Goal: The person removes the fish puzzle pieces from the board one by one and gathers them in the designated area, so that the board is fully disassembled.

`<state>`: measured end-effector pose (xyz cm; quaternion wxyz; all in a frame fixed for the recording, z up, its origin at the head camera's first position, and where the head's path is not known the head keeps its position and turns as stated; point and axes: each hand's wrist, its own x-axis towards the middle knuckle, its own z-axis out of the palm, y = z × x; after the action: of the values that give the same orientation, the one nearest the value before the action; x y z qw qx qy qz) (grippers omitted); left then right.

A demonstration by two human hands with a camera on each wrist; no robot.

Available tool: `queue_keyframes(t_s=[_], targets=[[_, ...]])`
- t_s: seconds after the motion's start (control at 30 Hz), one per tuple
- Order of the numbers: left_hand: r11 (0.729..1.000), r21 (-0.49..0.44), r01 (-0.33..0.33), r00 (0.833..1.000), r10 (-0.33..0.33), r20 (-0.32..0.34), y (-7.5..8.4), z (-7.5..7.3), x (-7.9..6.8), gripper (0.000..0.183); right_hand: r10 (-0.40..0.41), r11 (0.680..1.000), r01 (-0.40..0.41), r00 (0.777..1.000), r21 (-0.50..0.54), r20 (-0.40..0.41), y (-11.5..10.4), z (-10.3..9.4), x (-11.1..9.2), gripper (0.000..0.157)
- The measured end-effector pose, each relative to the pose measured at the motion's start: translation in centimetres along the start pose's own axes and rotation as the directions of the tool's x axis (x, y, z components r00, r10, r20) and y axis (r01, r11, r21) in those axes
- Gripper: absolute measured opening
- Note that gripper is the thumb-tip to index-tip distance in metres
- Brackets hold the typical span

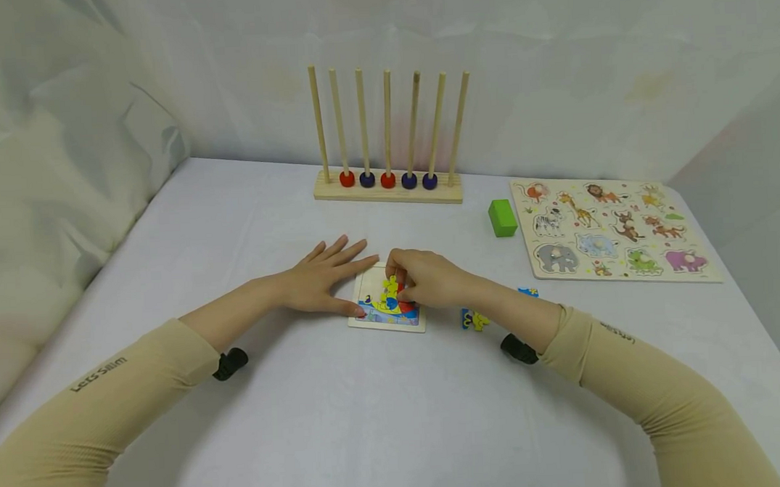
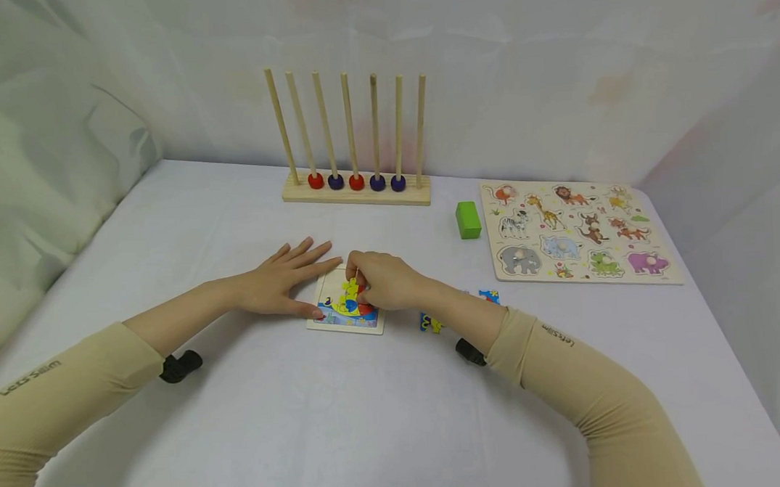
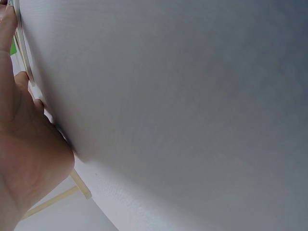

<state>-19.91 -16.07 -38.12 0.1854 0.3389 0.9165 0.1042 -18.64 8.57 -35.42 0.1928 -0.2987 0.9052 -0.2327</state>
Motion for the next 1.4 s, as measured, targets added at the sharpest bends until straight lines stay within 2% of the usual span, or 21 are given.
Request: queue_keyframes(t_s=[0.47,0.67,0.77,0.9,1.07,1.4], targets=[[1.0,-0.014,-0.002,1.0,0.003,0.02,0.2,-0.5,-0.1,0.093,-0.002,1.0,0.002,1.0,-0.007,0.003,0.0,0.1,0.1,0.028],[0.999,-0.036,-0.035,0.999,0.035,0.018,1.7,-0.7,0.5,0.091,-0.013,1.0,0.013,1.0,0.005,0.004,0.2,0.1,0.0,0.03],[0.999,-0.016,-0.052,0.998,0.052,0.038,2.6,-0.2,1.2,0.094,-0.021,1.0,0.021,1.0,0.013,0.007,0.2,0.0,-0.1,0.03],[0.999,0.012,-0.044,0.998,0.043,0.055,3.5,0.2,1.6,0.095,-0.018,1.0,0.017,1.0,0.016,0.009,0.1,-0.1,-0.2,0.029],[0.999,0.022,-0.04,0.998,0.04,0.038,3.7,0.3,1.6,0.094,-0.008,1.0,0.008,1.0,0.016,0.006,0.2,-0.1,-0.1,0.029],[0.999,0.044,-0.029,0.998,0.027,0.048,3.6,0.6,1.6,0.093,-0.014,1.0,0.014,1.0,0.026,0.003,0.3,-0.1,-0.1,0.03]])
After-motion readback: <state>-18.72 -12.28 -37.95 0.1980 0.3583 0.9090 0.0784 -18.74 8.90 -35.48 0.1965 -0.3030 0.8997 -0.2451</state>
